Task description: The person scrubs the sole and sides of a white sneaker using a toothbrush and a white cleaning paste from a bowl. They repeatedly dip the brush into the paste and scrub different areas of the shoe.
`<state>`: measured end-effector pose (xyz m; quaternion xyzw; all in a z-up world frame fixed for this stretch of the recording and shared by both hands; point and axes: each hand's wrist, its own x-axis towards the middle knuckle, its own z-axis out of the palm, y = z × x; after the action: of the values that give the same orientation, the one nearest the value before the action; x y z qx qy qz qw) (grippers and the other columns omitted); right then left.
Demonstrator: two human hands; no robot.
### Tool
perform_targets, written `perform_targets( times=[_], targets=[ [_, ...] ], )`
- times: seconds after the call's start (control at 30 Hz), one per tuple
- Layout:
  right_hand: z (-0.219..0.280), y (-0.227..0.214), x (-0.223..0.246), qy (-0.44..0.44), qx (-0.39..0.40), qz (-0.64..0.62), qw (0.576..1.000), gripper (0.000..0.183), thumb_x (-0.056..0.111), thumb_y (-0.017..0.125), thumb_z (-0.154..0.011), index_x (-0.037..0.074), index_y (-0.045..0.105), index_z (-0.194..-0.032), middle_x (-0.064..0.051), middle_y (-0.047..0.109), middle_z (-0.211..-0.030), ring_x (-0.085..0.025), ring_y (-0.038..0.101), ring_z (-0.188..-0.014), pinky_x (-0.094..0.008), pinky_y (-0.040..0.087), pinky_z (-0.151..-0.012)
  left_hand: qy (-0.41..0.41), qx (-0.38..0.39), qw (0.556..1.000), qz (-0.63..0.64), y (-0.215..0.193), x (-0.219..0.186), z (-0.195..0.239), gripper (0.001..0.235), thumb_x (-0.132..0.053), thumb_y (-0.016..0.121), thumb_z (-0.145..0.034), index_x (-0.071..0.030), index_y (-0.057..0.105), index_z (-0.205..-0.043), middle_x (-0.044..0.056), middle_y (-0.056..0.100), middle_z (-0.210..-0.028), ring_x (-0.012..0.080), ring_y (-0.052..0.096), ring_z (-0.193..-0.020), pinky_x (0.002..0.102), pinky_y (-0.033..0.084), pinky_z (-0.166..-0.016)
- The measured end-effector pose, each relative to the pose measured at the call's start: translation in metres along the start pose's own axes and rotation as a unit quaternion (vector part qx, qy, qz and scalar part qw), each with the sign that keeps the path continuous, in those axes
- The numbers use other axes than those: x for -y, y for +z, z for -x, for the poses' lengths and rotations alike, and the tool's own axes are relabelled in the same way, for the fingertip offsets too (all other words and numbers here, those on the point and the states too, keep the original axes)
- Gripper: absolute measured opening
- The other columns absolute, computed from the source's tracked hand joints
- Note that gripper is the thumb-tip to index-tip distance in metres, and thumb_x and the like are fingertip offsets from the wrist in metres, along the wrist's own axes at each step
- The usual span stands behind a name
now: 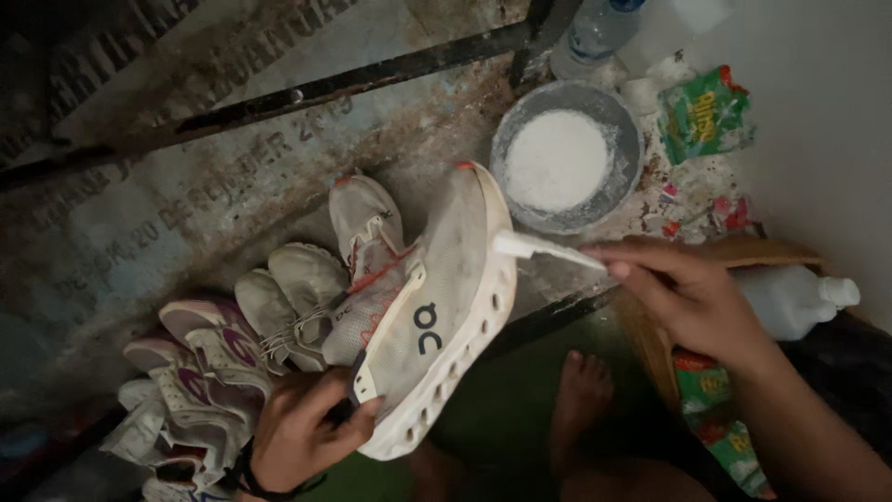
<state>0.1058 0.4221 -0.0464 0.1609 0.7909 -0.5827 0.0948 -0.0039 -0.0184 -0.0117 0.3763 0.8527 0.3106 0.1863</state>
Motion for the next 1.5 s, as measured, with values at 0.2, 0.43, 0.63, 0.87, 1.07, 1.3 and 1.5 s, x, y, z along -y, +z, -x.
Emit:
perform_targets(
  times=[0.2, 0.43, 0.63, 0.87, 1.07, 1.3, 1.5],
  targets=[
    [-0.013, 0.003, -0.024, -0.219, -0.088, 0.156, 0.959, 0.03, 0.009, 0.062, -0.112, 0.01, 0.069, -0.142, -0.007, 0.074, -0.09, -0.013, 0.06, -0.063, -0.026, 0.046, -0.05, 0.019, -0.01, 0.999, 0.033, -0.013, -0.023, -0.016, 0.045, -0.034, 0.078, -0.092, -0.013, 0.043, -0.072, 0.002, 0.033, -0.056, 0.0189, 0.038, -0.047, 0.039, 0.031, -0.048],
    [0.032, 0.007, -0.052, -0.396, -0.038, 0.36, 0.844, 0.037, 0.018, 0.063, -0.108, 0.026, 0.069, -0.144, 0.001, 0.046, -0.082, -0.018, 0.039, -0.057, -0.04, 0.039, -0.05, 0.014, -0.015, 0.999, 0.043, -0.009, -0.011, 0.005, 0.031, -0.031, 0.077, -0.09, -0.014, 0.056, -0.073, 0.001, 0.044, -0.056, 0.0198, 0.045, -0.047, 0.038, 0.037, -0.048],
    [0.003, -0.004, -0.052, -0.363, -0.054, 0.068, 0.928, 0.048, -0.001, 0.059, -0.11, 0.024, 0.056, -0.151, -0.004, 0.076, -0.102, -0.01, 0.05, -0.062, -0.027, 0.036, -0.05, 0.041, -0.004, 0.996, 0.074, -0.012, -0.018, 0.002, 0.04, -0.033, 0.078, -0.089, -0.013, 0.054, -0.064, 0.002, 0.045, -0.052, 0.0237, 0.046, -0.043, 0.041, 0.034, -0.048],
    [-0.012, -0.011, -0.034, -0.288, -0.06, 0.018, 0.956, 0.029, 0.006, 0.063, -0.108, 0.007, 0.068, -0.136, -0.011, 0.079, -0.112, -0.012, 0.054, -0.062, -0.027, 0.042, -0.056, 0.065, -0.014, 0.994, 0.091, -0.019, -0.032, -0.011, 0.03, -0.03, 0.075, -0.09, -0.013, 0.062, -0.068, 0.0, 0.048, -0.05, 0.0205, 0.044, -0.038, 0.039, 0.032, -0.044],
    [-0.015, -0.01, -0.049, -0.228, -0.075, 0.014, 0.971, 0.03, 0.01, 0.063, -0.109, 0.005, 0.07, -0.138, -0.011, 0.079, -0.109, -0.014, 0.065, -0.072, -0.029, 0.05, -0.066, 0.07, 0.001, 0.994, 0.089, -0.02, -0.033, -0.009, 0.021, -0.031, 0.075, -0.09, -0.015, 0.072, -0.077, 0.001, 0.064, -0.057, 0.0196, 0.058, -0.042, 0.036, 0.041, -0.047],
    [-0.023, -0.006, -0.053, -0.114, -0.075, -0.025, 0.99, 0.028, 0.013, 0.064, -0.108, 0.006, 0.076, -0.133, -0.011, 0.079, -0.127, -0.016, 0.073, -0.106, -0.028, 0.056, -0.092, 0.082, 0.006, 0.995, 0.061, -0.024, -0.033, -0.007, 0.014, -0.029, 0.077, -0.087, -0.016, 0.076, -0.083, 0.002, 0.07, -0.062, 0.0211, 0.062, -0.046, 0.037, 0.044, -0.049],
    [-0.023, 0.004, -0.056, -0.023, -0.038, -0.187, 0.981, 0.031, 0.015, 0.061, -0.109, 0.004, 0.074, -0.135, -0.001, 0.053, -0.062, -0.008, 0.041, -0.05, -0.025, 0.037, -0.044, 0.101, 0.024, 0.992, 0.076, -0.023, -0.035, -0.011, 0.025, -0.029, 0.075, -0.091, -0.014, 0.069, -0.072, 0.002, 0.06, -0.056, 0.0227, 0.053, -0.041, 0.04, 0.035, -0.045]
  ],
)
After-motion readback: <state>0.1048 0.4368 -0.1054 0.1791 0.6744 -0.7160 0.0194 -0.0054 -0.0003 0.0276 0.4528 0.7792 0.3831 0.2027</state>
